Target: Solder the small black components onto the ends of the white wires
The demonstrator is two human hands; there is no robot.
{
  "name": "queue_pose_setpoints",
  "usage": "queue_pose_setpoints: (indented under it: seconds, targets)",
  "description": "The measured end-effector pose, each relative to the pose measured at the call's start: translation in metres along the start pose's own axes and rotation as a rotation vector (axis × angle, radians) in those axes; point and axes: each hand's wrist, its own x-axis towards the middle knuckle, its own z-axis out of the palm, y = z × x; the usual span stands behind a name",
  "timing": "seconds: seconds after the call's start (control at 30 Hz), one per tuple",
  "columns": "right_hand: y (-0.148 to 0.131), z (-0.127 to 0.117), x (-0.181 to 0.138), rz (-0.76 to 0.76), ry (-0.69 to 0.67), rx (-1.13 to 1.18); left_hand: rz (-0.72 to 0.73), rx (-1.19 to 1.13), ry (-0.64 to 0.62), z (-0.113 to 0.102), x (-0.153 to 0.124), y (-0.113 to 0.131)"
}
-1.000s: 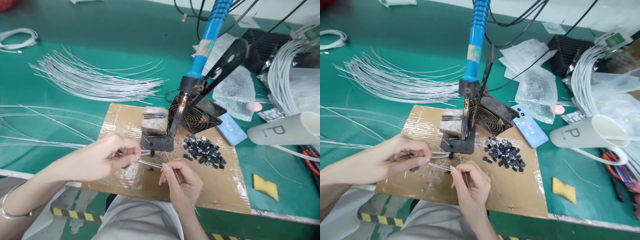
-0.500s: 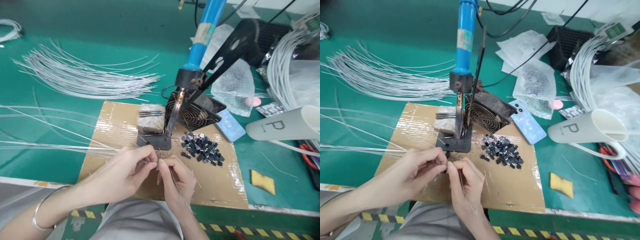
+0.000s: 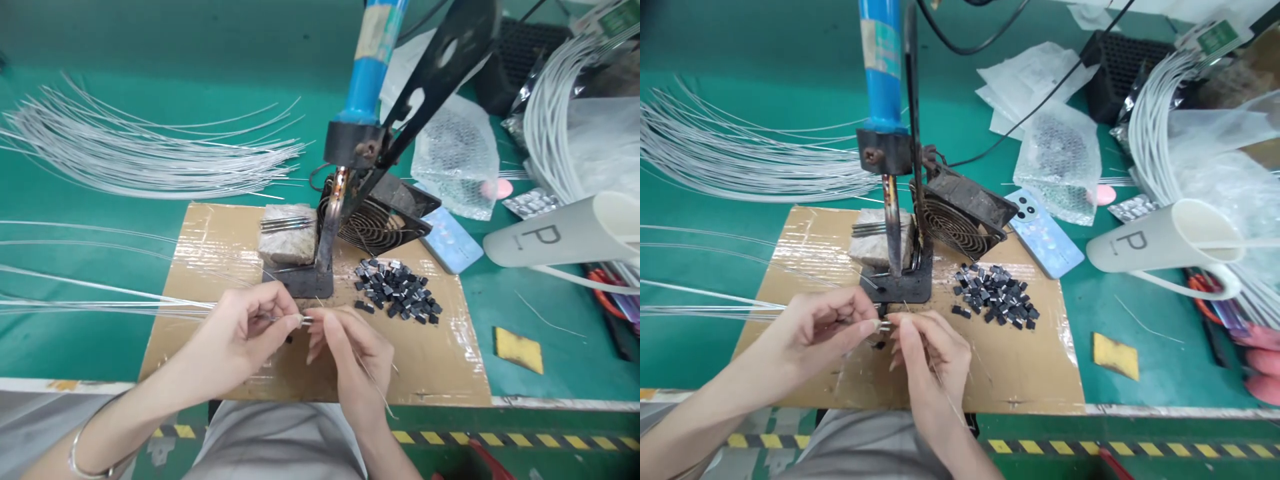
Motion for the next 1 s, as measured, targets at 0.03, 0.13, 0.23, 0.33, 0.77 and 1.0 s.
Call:
queue_pose_setpoints:
  seconds: [0.03, 0.13, 0.23, 0.33, 0.77, 1.0]
  targets:
    - [0.000, 0.002, 0.000, 0.011, -0.008, 0.030, -0.005, -0.004, 0.006, 0.001, 0.000, 0.000]
    - [0.001, 0.007, -0.001, 0.063, -0.009, 0.160, -0.007, -0.018, 0.035, 0.003, 0.000, -0.001]
    - [0.002, 0.010, 0.000, 0.113, 0.001, 0.294, 0.005, -0.014, 0.066, 0.004, -0.001, -0.002]
    - [0.003, 0.011, 0.002, 0.155, -0.017, 0.384, 0.017, 0.013, 0.079, 0.005, -0.003, -0.003]
    - [-0.004, 0.011, 0.009, 0.301, -0.032, 0.528, 0.080, 0.078, 0.057, 0.006, -0.007, -0.004]
    - [-0.001, 0.005, 0.012, 0.370, -0.107, 0.536, 0.115, 0.071, 0.065, 0.006, -0.007, -0.002]
